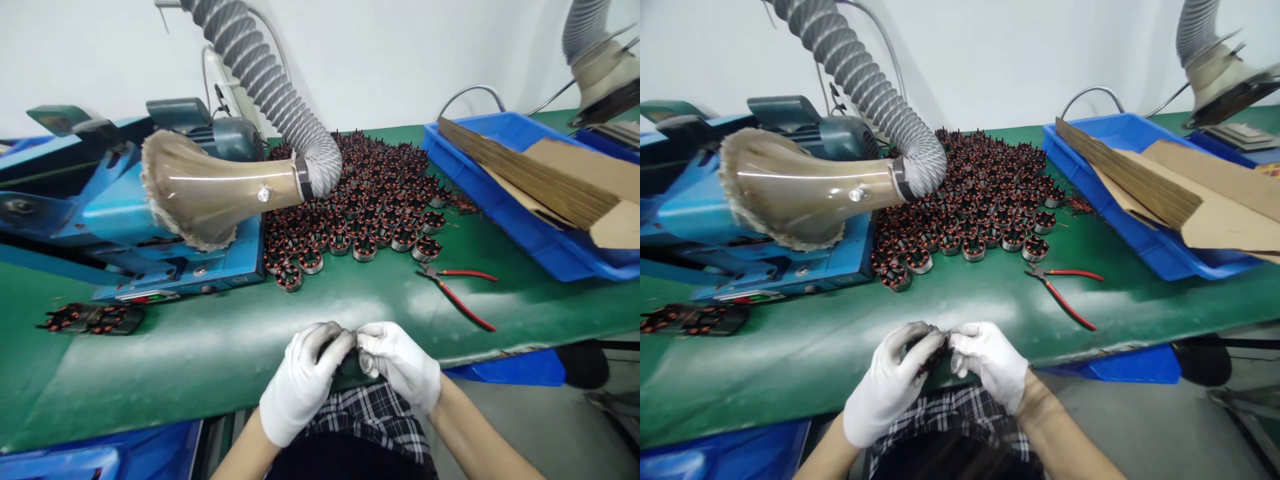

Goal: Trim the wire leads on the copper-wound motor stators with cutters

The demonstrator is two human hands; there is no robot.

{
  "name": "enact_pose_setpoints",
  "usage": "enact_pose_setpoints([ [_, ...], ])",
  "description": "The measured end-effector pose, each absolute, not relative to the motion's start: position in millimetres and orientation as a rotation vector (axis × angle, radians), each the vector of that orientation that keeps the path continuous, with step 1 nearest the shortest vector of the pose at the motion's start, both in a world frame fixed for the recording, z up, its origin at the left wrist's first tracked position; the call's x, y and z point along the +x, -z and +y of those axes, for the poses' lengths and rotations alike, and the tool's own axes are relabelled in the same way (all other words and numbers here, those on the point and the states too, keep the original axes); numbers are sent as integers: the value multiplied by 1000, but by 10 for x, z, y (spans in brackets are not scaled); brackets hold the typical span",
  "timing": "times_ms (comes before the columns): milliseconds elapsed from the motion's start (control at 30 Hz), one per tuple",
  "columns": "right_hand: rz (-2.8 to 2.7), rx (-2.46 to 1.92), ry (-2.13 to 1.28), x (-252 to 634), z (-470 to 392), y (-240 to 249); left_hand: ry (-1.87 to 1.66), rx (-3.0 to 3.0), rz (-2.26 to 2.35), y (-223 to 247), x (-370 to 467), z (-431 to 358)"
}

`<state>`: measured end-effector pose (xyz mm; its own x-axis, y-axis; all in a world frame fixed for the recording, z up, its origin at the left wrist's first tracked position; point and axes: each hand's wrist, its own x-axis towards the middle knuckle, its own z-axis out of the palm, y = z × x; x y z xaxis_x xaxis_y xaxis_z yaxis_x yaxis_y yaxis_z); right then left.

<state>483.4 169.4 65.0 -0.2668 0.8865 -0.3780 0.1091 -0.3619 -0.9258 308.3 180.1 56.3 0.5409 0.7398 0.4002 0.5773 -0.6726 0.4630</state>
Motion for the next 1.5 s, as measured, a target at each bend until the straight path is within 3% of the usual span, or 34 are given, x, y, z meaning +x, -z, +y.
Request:
enact_pose_setpoints([
  [167,-1672,-1435,-1608,4927,1909,-620,-601,2341,1121,-403,3078,1870],
  [367,-2891,-1532,-637,5274,2058,-903,-420,2236,1098,-465,3007,1953],
  [467,-2778,-1531,-451,5776,2018,-855,-407,2222,1107,-562,3005,1917],
  [600,-2376,-1974,5,6320,1968,-687,-425,2207,1189,-717,3141,1873],
  [767,-2259,-2351,366,6337,1904,-460,-271,2293,1228,-742,3370,1897],
  [1000,-1523,-2528,-36,5962,1642,-510,-175,2282,1205,-746,3418,1868],
  [1167,-1396,-2072,-1283,5624,1177,-648,-142,2296,1176,-743,3424,1882],
  [1233,-1427,-1925,-1557,5502,999,-657,-148,2285,1187,-731,3424,1885],
  [1500,-1405,-1729,-1715,5195,1022,-703,-194,2369,1211,-662,3418,1846],
])
